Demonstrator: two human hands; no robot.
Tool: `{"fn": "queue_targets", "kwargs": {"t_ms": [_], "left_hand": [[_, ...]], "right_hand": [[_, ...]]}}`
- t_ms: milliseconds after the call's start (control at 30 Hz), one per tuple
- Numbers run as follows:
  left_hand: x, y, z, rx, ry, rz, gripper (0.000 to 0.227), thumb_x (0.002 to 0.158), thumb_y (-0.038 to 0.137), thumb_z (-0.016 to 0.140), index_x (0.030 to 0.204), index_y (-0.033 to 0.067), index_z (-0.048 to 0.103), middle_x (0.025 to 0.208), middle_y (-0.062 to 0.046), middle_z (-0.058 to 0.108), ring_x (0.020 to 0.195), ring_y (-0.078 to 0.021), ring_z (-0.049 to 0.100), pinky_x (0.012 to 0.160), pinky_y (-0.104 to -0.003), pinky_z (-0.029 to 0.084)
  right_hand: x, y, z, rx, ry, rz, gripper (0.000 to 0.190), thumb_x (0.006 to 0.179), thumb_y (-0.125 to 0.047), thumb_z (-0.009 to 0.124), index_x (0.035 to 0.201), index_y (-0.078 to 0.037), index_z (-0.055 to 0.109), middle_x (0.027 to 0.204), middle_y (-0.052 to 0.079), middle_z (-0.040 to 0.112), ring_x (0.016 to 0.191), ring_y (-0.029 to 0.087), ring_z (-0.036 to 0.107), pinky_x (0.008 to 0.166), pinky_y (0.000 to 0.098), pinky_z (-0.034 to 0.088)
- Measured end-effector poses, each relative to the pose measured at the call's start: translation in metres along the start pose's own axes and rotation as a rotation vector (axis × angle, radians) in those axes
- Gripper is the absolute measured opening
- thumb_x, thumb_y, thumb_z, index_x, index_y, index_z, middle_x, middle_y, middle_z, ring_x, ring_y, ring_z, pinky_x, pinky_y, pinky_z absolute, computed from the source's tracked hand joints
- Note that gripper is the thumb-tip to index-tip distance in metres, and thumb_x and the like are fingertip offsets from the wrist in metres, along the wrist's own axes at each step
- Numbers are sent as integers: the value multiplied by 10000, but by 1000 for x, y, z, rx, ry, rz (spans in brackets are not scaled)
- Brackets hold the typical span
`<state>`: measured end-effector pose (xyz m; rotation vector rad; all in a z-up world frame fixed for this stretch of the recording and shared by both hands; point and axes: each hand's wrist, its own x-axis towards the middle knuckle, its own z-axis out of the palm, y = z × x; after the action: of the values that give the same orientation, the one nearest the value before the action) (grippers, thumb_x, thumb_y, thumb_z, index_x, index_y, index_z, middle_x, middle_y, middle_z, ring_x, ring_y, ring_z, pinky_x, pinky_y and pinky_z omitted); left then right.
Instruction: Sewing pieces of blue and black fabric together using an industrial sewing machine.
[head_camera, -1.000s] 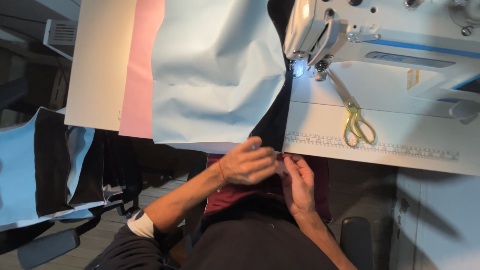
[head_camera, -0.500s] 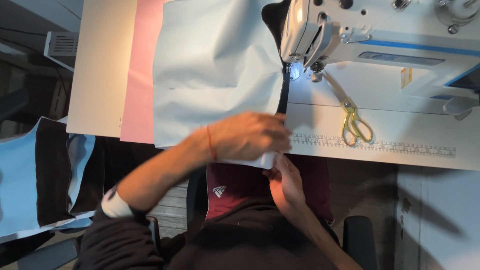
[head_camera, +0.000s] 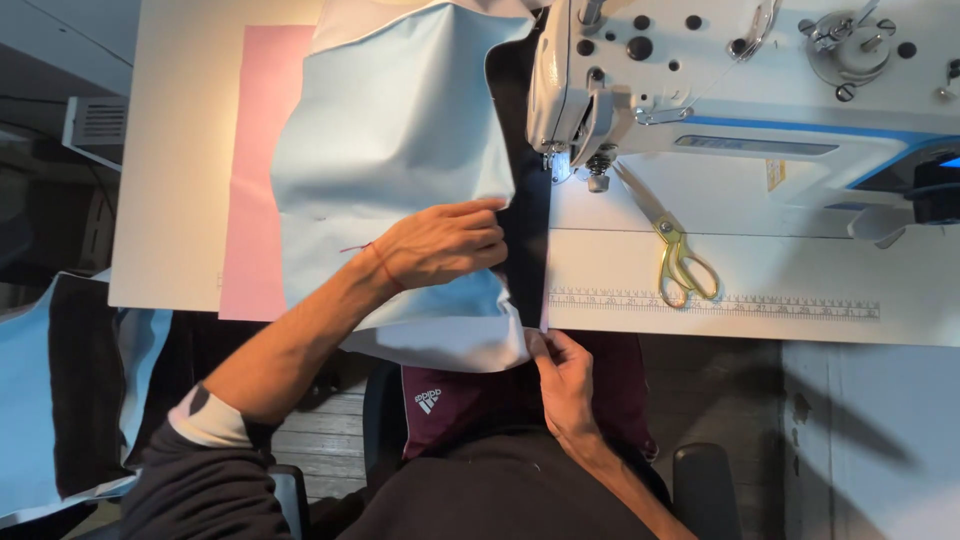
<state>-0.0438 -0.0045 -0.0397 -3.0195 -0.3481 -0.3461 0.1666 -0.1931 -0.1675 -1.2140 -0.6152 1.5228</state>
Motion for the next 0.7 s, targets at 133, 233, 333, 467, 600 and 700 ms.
{"fn": "queue_targets", "kwargs": {"t_ms": [133,233,333,467,600,700], "left_hand": [[-20,8,23,-158,172,-187,479,735,95,697,1211,49,718,1062,-91,629,1134,-279,631,1183,-393,402],[-30,14,32,-216,204,-263,513,771,74,720,1283,85,698,1180,-78,641,1225,-249,612,1226,-404,415],[-33,1,20,-309,235,-146,488,793,142,769,1261,29,689,1187,-123,626,1233,-286,595,1220,-440,401],[-37,-14,21,-289,219,-76,521,751,144,769,1258,39,701,1172,-122,630,1220,-280,605,1233,-437,395],[-36,-4,20,-181,167,-54,585,671,191,782,1231,40,712,1132,-107,632,1160,-271,615,1252,-479,366],[-34,-4,21,-94,172,6,627,663,224,788,1257,39,714,1143,-96,633,1167,-254,614,1263,-499,342]], "right_hand": [[-3,-16,9,-31,-38,-63,223,1042,-124,618,990,54,741,818,47,710,697,36,595,634,201,504],[-4,-28,21,-83,-22,-70,208,1010,-120,616,1016,36,754,839,39,730,742,36,628,696,191,522],[-5,-18,24,-26,-14,-119,183,1014,-104,662,990,59,742,847,35,714,763,40,609,725,192,506],[-4,-9,36,62,-4,-56,172,996,-101,672,1003,53,749,835,16,707,746,31,584,698,189,480],[-2,5,29,42,31,-115,177,1022,-99,694,920,39,736,788,-9,661,723,15,528,676,178,438],[-2,-7,33,81,75,-143,184,996,-94,721,851,16,699,765,-9,655,698,17,532,664,180,443]]}}
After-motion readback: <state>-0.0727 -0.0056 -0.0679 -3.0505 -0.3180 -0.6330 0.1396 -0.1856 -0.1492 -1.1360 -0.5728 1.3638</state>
